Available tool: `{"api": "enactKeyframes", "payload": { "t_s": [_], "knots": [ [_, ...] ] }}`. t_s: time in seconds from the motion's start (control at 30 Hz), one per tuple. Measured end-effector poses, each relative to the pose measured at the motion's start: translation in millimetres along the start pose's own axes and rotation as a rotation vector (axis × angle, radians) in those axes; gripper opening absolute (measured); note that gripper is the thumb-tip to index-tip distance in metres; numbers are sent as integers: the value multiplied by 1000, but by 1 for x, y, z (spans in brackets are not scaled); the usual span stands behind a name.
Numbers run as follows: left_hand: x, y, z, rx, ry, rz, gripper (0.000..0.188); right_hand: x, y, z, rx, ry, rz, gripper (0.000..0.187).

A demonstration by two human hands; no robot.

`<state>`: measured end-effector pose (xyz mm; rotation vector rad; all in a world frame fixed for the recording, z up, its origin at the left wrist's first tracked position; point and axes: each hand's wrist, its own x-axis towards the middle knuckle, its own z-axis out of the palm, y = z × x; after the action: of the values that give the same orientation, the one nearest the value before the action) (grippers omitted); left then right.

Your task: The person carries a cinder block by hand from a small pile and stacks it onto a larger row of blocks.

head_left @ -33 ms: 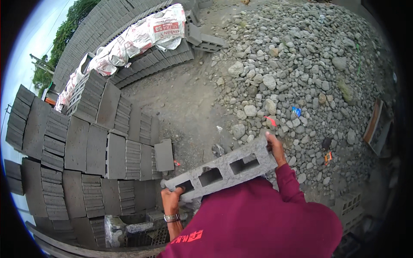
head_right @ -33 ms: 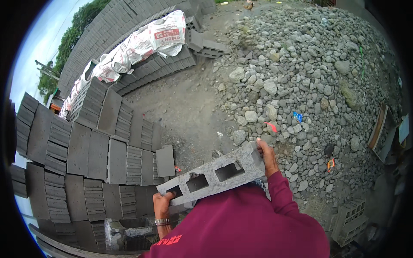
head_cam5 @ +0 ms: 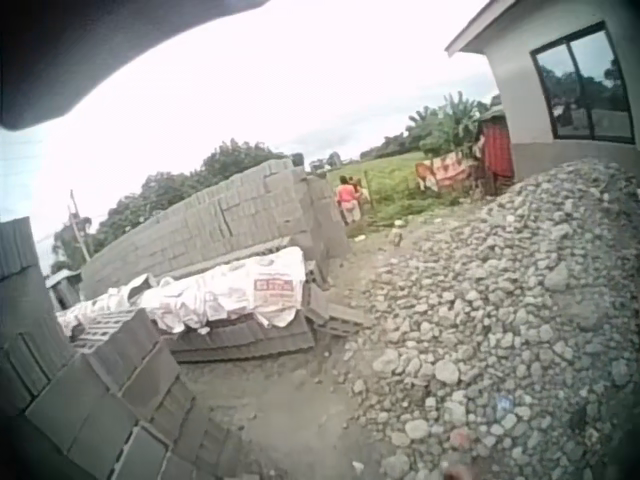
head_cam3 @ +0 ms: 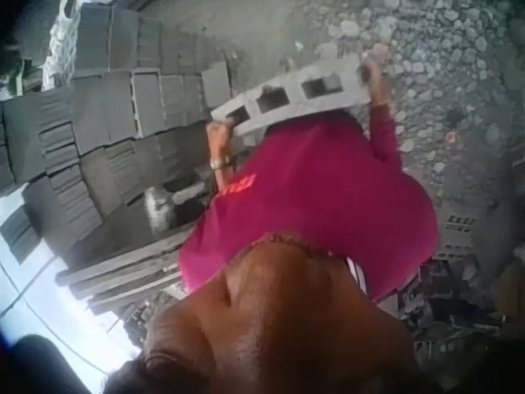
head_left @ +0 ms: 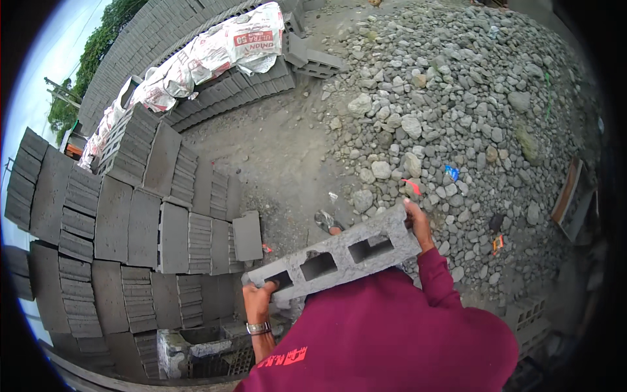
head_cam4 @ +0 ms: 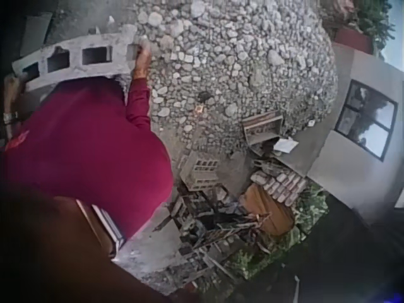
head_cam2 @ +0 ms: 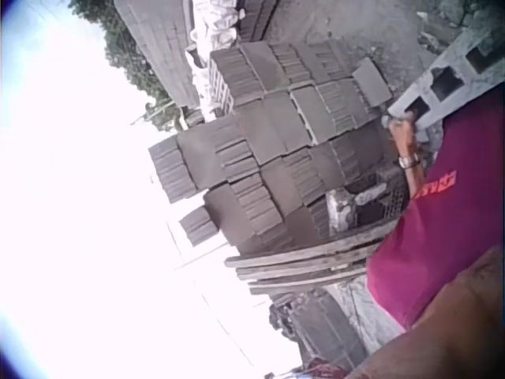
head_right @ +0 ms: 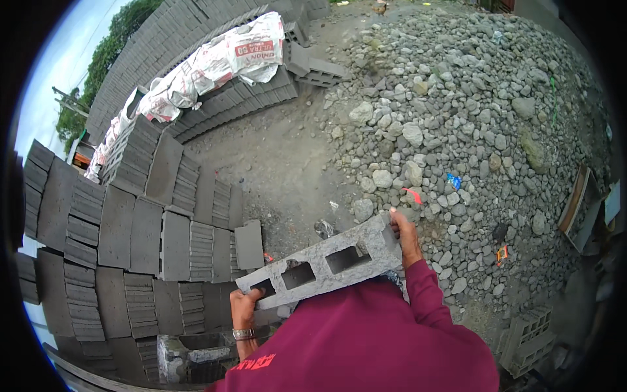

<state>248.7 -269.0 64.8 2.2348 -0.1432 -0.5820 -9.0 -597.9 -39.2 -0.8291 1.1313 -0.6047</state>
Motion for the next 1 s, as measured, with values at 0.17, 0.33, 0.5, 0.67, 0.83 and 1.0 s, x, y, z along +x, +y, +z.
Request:
{"api": "enactKeyframes", "payload": {
  "t_s": [0.17, 0.33, 0.5, 0.67, 0.83, 1.0],
  "knots": [
    [180, 54, 34, 70, -80, -19, 21, 161, 12, 67, 141, -33, -41, 34],
    [349, 119, 53, 95, -105, -12, 35, 244, -50, 163, 307, 6, -113, 29],
    [470, 172, 51, 65, -130, -15, 27, 337, -121, 263, 291, -13, -134, 31],
    [600, 234, 50, 38, -25, -58, 28, 477, -157, 365, 224, -131, -170, 35],
    [743, 260, 57, 26, 77, -154, 41, 613, -195, 518, 144, -184, -201, 34],
    [839, 296, 24, -39, 207, -233, 29, 723, -234, 674, 189, -308, 54, 29]
  ]
}}
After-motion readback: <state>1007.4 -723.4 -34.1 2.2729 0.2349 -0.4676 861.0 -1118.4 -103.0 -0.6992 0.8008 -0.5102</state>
